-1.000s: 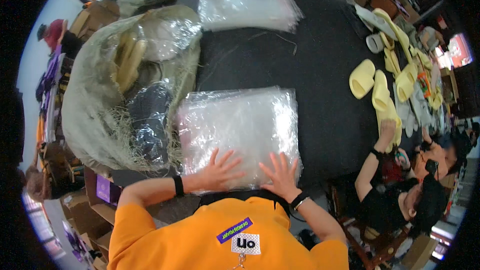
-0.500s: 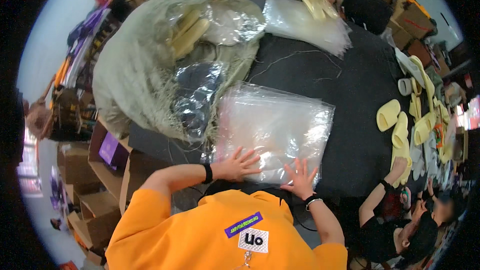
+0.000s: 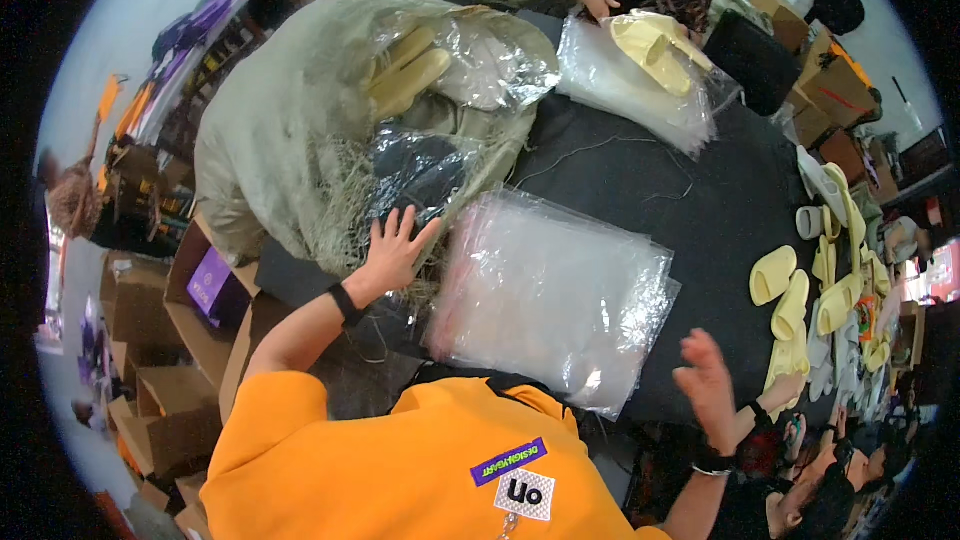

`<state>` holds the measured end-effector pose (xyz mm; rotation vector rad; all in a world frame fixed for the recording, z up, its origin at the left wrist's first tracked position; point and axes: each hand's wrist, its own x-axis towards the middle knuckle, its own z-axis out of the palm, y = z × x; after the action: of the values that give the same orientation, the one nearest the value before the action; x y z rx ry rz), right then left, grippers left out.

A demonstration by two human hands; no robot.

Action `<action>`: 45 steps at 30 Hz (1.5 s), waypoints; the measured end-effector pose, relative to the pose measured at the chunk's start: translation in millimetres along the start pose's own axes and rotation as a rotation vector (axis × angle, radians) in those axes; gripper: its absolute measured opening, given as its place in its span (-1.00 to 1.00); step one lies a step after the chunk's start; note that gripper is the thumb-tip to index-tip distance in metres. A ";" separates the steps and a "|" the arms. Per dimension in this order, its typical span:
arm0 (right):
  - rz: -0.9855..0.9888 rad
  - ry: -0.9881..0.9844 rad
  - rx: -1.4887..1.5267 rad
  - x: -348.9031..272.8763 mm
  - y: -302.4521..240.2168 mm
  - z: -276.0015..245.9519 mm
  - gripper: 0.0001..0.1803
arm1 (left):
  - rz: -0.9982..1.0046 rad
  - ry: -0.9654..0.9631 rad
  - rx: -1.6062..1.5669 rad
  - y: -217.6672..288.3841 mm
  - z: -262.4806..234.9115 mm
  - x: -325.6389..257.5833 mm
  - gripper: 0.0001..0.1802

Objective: Packaging finished sandals into individual plastic bags at a production table.

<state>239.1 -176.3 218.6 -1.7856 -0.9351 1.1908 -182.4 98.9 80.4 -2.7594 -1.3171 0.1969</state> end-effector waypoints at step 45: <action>-0.077 -0.285 0.220 179.5 -25.5 86.2 -0.51 | -0.068 0.931 -0.968 12.1 -162.1 229.8 -0.58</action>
<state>205.9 10.3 152.4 -1.4192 -0.9812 1.4635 -5.9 267.7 220.2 -2.6316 -1.3465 -1.9029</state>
